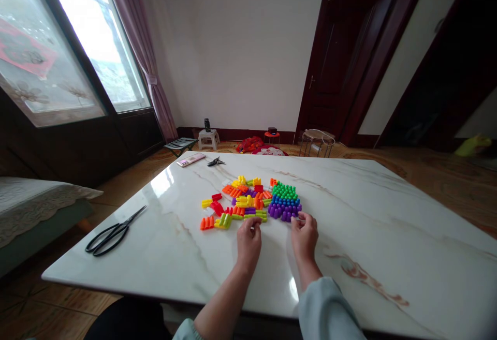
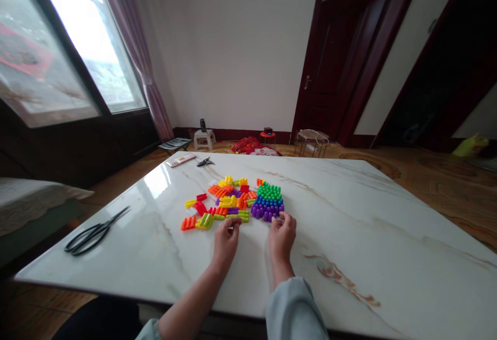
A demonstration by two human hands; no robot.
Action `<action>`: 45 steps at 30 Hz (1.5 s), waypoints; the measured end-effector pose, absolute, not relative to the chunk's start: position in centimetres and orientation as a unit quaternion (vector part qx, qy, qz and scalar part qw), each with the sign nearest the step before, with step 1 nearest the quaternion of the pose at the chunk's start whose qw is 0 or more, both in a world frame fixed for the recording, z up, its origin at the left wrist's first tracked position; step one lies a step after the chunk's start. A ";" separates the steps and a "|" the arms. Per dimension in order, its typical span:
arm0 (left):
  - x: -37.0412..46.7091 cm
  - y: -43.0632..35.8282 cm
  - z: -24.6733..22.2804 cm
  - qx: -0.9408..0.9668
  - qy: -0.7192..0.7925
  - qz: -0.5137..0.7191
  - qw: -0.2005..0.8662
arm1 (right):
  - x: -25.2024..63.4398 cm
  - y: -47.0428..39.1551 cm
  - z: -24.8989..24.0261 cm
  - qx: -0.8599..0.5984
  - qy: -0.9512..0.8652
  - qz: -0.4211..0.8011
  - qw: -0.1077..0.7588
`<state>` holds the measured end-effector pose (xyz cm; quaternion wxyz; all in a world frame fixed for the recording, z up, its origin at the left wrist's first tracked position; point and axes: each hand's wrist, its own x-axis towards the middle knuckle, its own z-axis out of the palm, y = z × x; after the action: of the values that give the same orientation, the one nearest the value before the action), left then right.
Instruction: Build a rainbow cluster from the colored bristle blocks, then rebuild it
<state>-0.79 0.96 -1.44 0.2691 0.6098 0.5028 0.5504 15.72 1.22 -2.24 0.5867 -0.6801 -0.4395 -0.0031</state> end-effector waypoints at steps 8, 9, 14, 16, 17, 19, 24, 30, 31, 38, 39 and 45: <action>-1.4 1.0 -0.7 0.637 0.528 0.549 0.120 | 14.9 0.4 -1.9 -0.691 -0.520 0.025 0.501; -1.5 1.3 -0.5 0.651 0.531 0.532 0.110 | 14.8 0.4 -1.9 -0.695 -0.519 0.026 0.497; -2.6 3.1 0.8 0.749 0.541 0.376 0.076 | 14.3 0.0 -1.2 -0.722 -0.507 0.037 0.470; -3.2 3.5 1.3 0.788 0.527 0.311 0.061 | 14.1 -0.2 -0.8 -0.726 -0.511 0.045 0.458; -3.5 3.5 1.3 0.803 0.520 0.288 0.053 | 14.1 -0.3 -0.7 -0.726 -0.514 0.048 0.455; -4.1 3.3 1.3 0.814 0.516 0.263 0.039 | 14.0 -0.4 -0.4 -0.724 -0.516 0.051 0.456; -5.2 2.5 0.8 0.783 0.561 0.267 0.024 | 13.9 -0.6 -0.3 -0.712 -0.519 0.043 0.471; -5.4 2.8 0.4 0.771 0.582 0.257 0.024 | 13.8 -0.6 -0.6 -0.662 -0.578 0.050 0.474; -5.4 2.9 0.4 0.771 0.583 0.256 0.018 | 13.7 -0.6 -0.6 -0.639 -0.605 0.058 0.472; -5.2 2.9 0.1 0.757 0.584 0.292 0.006 | 12.6 -1.0 0.1 -0.521 -0.767 0.063 0.370; -5.3 3.0 0.0 0.755 0.580 0.306 0.014 | 12.5 -1.1 0.2 -0.514 -0.775 0.064 0.362; -5.4 3.2 -0.1 0.741 0.461 0.479 0.098 | 12.5 -1.4 0.8 -0.463 -0.793 0.142 0.369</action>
<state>-5.36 3.22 -0.07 0.0978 0.7405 0.4614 0.4787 12.48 -1.37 0.81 0.3689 -0.4632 -0.7932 0.1422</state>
